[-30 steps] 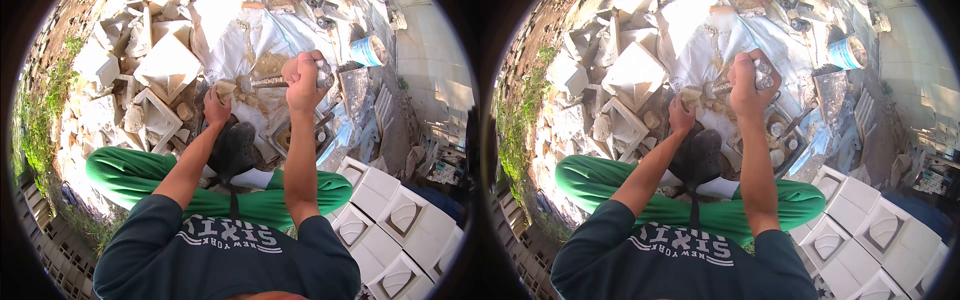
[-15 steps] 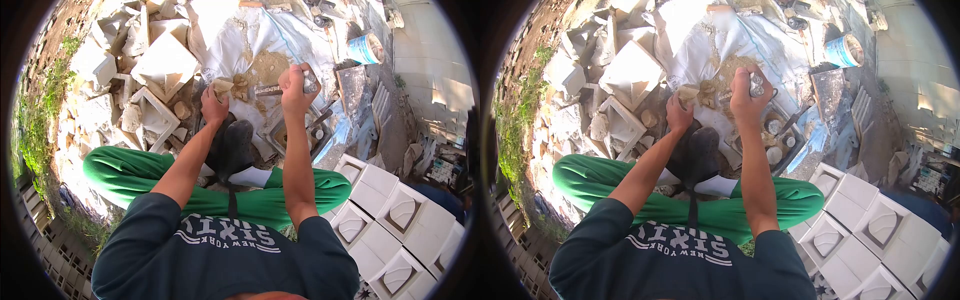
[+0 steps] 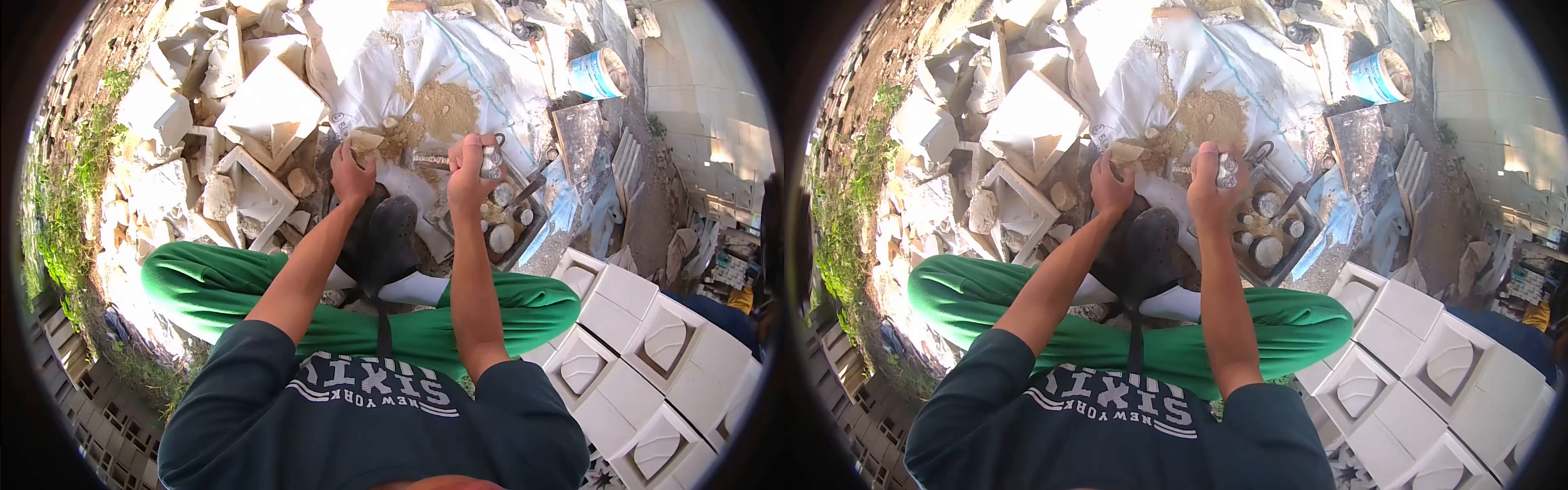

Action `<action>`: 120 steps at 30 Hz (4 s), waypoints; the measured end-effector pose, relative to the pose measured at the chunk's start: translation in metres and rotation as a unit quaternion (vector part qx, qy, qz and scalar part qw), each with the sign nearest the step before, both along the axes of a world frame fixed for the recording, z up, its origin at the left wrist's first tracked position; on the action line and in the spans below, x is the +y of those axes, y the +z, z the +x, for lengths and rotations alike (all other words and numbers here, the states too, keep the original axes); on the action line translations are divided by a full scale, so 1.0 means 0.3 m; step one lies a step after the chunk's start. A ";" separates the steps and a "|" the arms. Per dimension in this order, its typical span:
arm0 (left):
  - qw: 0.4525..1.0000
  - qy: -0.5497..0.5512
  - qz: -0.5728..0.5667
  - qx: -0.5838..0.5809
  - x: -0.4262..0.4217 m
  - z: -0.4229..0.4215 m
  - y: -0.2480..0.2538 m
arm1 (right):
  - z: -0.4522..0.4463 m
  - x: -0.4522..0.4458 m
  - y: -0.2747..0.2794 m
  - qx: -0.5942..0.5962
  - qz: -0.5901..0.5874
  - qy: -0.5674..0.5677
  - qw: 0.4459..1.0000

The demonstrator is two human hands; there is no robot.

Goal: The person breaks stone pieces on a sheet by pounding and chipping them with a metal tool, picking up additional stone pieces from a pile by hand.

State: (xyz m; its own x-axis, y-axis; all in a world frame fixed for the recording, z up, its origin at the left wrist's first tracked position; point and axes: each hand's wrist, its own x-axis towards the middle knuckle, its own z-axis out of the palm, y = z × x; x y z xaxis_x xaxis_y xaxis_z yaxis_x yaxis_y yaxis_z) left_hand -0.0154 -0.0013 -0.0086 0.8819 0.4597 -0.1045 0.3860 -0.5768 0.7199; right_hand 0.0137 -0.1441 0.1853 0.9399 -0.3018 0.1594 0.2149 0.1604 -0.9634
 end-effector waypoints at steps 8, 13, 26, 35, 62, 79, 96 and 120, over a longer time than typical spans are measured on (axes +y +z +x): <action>1.000 0.003 0.011 0.006 -0.001 -0.001 0.011 | 0.052 -0.015 -0.020 0.038 0.090 0.016 0.995; 1.000 0.006 0.019 0.011 -0.002 -0.018 -0.005 | 0.097 -0.104 0.121 -0.004 0.093 0.089 0.992; 1.000 0.004 0.013 -0.014 0.002 0.020 -0.002 | 0.003 -0.077 -0.074 0.029 -0.001 0.047 0.998; 1.000 0.012 0.011 0.015 -0.015 0.003 0.013 | 0.090 -0.025 0.334 -0.036 0.063 0.047 0.996; 1.000 0.000 0.016 0.000 -0.008 0.001 0.009 | 0.228 0.067 -0.021 -0.038 -0.020 0.084 0.996; 0.999 0.035 0.002 0.009 -0.011 0.014 0.001 | 0.186 0.035 0.013 -0.028 0.006 0.107 0.994; 0.987 0.033 0.109 -0.116 -0.012 0.001 -0.011 | 0.170 0.000 0.148 -0.064 0.047 0.103 0.992; 0.989 0.073 0.114 -0.061 -0.021 0.017 -0.050 | 0.120 0.090 -0.141 -0.031 -0.048 0.080 0.995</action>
State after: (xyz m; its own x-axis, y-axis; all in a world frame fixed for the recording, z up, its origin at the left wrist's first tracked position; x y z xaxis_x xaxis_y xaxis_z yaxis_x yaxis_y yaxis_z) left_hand -0.0104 -0.0074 -0.0236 0.8041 0.5823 0.1199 0.3948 -0.6737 0.6247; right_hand 0.0499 -0.1172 0.1431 0.9620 -0.1298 0.2403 0.2543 0.1044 -0.9615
